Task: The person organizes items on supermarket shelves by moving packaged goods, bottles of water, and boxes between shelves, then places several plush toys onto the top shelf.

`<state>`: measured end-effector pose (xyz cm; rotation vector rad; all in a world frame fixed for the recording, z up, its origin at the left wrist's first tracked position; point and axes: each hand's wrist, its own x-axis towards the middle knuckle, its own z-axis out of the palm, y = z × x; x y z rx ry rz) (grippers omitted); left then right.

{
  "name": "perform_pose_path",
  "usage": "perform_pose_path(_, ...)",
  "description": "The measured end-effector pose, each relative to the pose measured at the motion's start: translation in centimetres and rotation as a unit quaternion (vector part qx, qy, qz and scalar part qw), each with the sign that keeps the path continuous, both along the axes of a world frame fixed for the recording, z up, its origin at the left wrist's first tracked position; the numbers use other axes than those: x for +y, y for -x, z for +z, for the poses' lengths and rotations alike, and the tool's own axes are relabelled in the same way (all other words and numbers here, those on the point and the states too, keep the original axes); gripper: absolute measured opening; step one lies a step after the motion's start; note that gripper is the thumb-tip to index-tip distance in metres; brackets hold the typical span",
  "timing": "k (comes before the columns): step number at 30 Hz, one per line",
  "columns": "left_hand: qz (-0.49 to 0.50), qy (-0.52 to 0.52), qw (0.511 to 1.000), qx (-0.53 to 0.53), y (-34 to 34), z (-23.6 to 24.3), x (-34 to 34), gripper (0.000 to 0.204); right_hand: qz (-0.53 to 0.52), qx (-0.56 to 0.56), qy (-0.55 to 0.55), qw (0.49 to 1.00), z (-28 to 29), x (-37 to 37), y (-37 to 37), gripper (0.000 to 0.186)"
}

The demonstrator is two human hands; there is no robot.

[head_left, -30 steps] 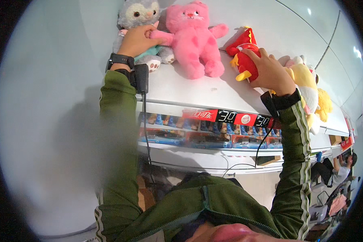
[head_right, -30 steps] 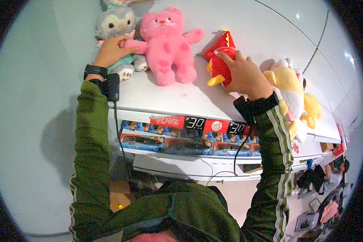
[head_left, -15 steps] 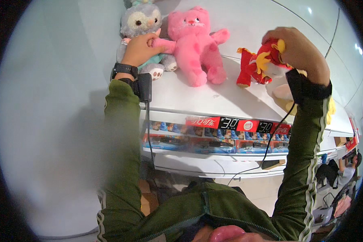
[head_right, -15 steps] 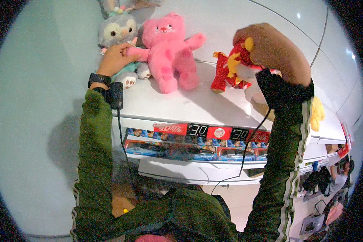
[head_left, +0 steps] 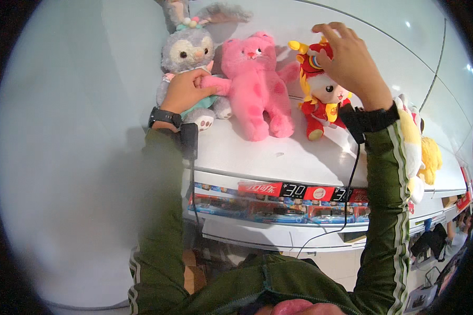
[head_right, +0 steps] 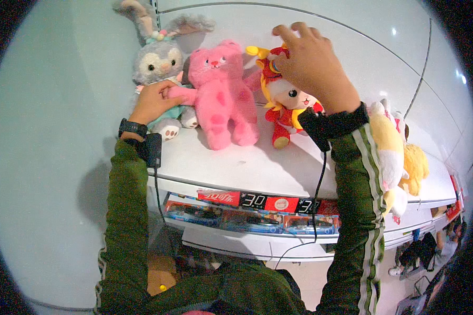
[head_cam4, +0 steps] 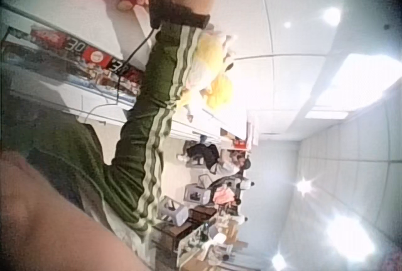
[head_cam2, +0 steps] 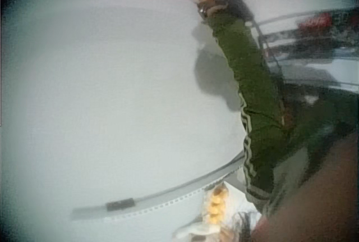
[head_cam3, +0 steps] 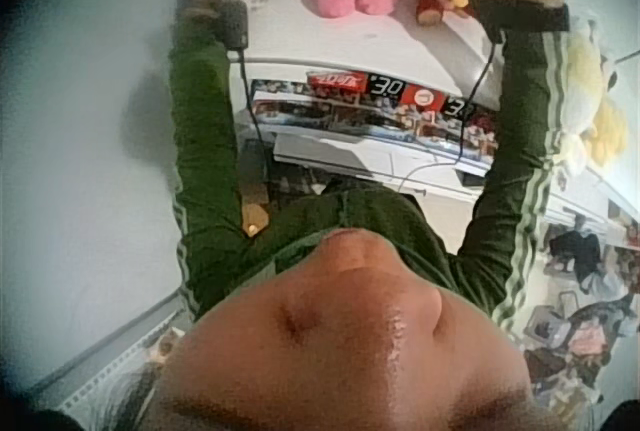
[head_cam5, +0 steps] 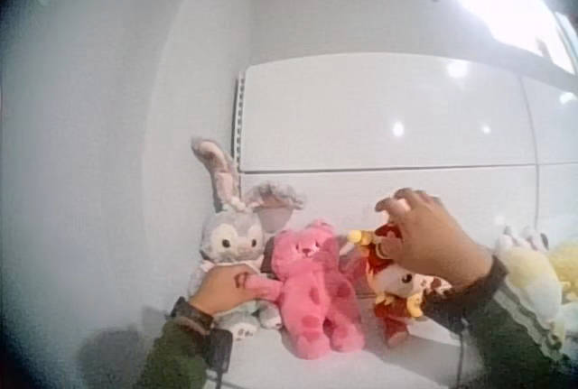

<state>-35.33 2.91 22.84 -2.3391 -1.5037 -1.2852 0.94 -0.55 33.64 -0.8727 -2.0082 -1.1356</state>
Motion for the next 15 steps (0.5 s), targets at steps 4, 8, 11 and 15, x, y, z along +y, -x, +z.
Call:
perform_pose_path(4,0.004,0.016,1.000,-0.014,0.6,0.5,-0.9,0.038,-0.045,0.067,0.146,0.986,0.6,-2.7,-0.9,0.048)
perform_pose_path(8,0.002,0.020,1.000,-0.013,0.6,0.1,0.1,0.036,-0.097,0.054,0.273,0.955,0.0,-3.9,-2.1,0.075)
perform_pose_path(11,-0.001,0.021,1.000,-0.018,0.6,-0.1,0.4,0.035,-0.035,0.048,0.287,0.956,-0.6,-3.4,-2.6,0.091)
perform_pose_path(15,0.012,0.035,0.999,-0.008,0.2,0.2,-0.2,0.035,0.073,0.061,0.228,0.969,-2.3,-1.2,-2.6,0.089)
